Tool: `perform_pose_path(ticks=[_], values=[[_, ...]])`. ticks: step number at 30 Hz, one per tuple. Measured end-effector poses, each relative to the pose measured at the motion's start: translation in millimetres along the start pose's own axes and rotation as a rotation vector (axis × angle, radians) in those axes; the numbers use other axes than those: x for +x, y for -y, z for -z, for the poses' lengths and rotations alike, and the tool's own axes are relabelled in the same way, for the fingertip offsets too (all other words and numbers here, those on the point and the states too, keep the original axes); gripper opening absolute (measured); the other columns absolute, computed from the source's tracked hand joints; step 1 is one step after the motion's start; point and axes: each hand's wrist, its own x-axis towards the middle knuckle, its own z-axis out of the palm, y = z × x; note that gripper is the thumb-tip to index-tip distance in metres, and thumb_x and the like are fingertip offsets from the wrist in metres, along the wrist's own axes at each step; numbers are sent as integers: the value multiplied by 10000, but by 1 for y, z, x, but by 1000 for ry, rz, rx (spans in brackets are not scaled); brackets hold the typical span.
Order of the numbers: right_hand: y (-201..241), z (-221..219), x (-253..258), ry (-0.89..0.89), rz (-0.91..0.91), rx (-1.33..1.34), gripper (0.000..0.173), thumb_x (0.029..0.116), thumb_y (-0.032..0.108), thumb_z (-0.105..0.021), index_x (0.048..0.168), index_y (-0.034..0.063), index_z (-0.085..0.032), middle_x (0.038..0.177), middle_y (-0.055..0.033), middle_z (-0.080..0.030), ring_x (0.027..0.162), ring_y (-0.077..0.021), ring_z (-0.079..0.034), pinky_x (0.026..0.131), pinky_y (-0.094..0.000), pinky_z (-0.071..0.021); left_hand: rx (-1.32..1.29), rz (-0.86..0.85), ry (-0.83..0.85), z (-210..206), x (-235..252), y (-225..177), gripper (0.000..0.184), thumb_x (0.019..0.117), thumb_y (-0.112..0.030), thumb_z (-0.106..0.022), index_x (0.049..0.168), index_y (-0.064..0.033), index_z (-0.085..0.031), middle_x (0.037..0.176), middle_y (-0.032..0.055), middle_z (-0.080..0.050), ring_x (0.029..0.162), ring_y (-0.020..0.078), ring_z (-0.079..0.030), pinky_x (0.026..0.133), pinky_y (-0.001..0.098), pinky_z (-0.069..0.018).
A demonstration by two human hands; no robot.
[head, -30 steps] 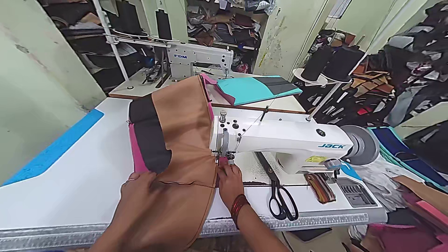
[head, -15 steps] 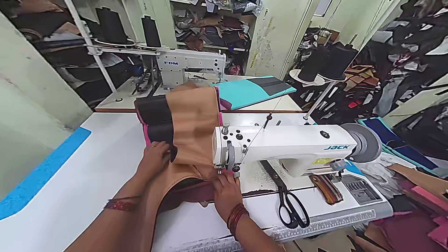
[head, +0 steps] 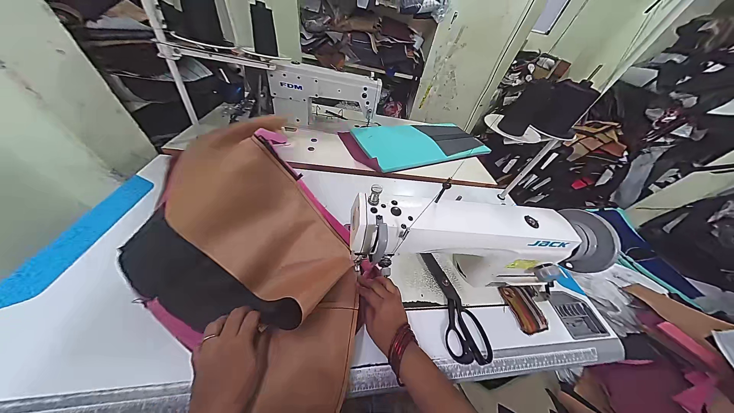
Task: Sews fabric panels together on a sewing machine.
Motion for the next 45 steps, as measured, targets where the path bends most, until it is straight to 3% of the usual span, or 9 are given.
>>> perform_pose_path(ticks=[3, 5, 7, 10, 16, 21, 26, 38, 45], values=[[-2, 0, -1, 31, -1, 33, 374, 876, -66, -573, 1157, 69, -780, 1277, -87, -724, 1229, -371, -641, 995, -594, -494, 47, -16, 127, 11, 24, 7, 238, 971, -88, -538, 1014, 98, -680, 998, 328, -686, 993, 571, -653, 838, 694, -495], [-3, 3, 1, 64, -61, 93, 427, 880, -81, -534, 1220, 61, -752, 1300, -104, -709, 1267, -361, -617, 1040, -577, -470, 76, 24, 340, 19, 62, 20, 258, 1047, -132, -514, 1156, 49, -662, 962, 339, -690, 971, 572, -668, 818, 715, -493], [-3, 8, 2, 42, -150, 185, 412, 893, -91, -514, 1231, 7, -730, 1292, -162, -700, 1262, -366, -616, 1098, -514, -451, 25, 3, 451, 15, 90, 37, 266, 1051, -159, -526, 1171, 41, -655, 925, 333, -684, 936, 563, -671, 801, 722, -482], [-2, 14, 5, -4, -222, 250, 414, 900, -91, -518, 1266, -24, -700, 1315, -209, -673, 1259, -379, -608, 1121, -464, -436, -73, -48, 357, 5, 92, 46, 316, 1004, -197, -530, 1086, 74, -669, 856, 325, -673, 863, 565, -667, 750, 735, -462], [11, 13, 5, 230, -81, 11, 484, 883, -88, -539, 1308, 77, -701, 1380, -89, -663, 1344, -358, -552, 1059, -573, -440, -107, -50, 231, 1, 75, 43, 360, 947, -245, -547, 1009, 84, -678, 808, 309, -668, 803, 553, -669, 683, 732, -447], [13, 9, 3, 206, -51, -96, 394, 917, -53, -555, 1247, 66, -733, 1327, -91, -696, 1293, -346, -600, 1011, -577, -473, -80, -61, 199, 2, 64, 38, 387, 921, -276, -533, 926, 89, -660, 762, 291, -646, 760, 540, -660, 640, 708, -440], [14, 4, 2, 145, -27, -156, 381, 907, -55, -571, 1217, 76, -750, 1301, -72, -712, 1245, -336, -634, 977, -576, -492, -74, -9, 218, 4, 57, 33, 360, 940, -265, -554, 958, 75, -671, 792, 292, -663, 788, 540, -669, 657, 714, -448], [11, 10, 12, 303, -182, -139, 438, 980, -9, -484, 1342, 126, -689, 1459, -4, -614, 1388, -295, -519, 1095, -561, -399, 29, 163, 141, 6, 13, -12, 364, 979, -276, -513, 960, 43, -686, 785, 285, -679, 793, 542, -685, 638, 699, -470], [9, 13, 22, 371, -248, -110, 447, 1003, 15, -456, 1382, 137, -660, 1513, -66, -554, 1430, -327, -458, 1144, -549, -355, 40, 277, 176, 5, 9, -31, 290, 1016, -189, -547, 1087, 60, -679, 866, 318, -693, 861, 556, -687, 706, 706, -485]])
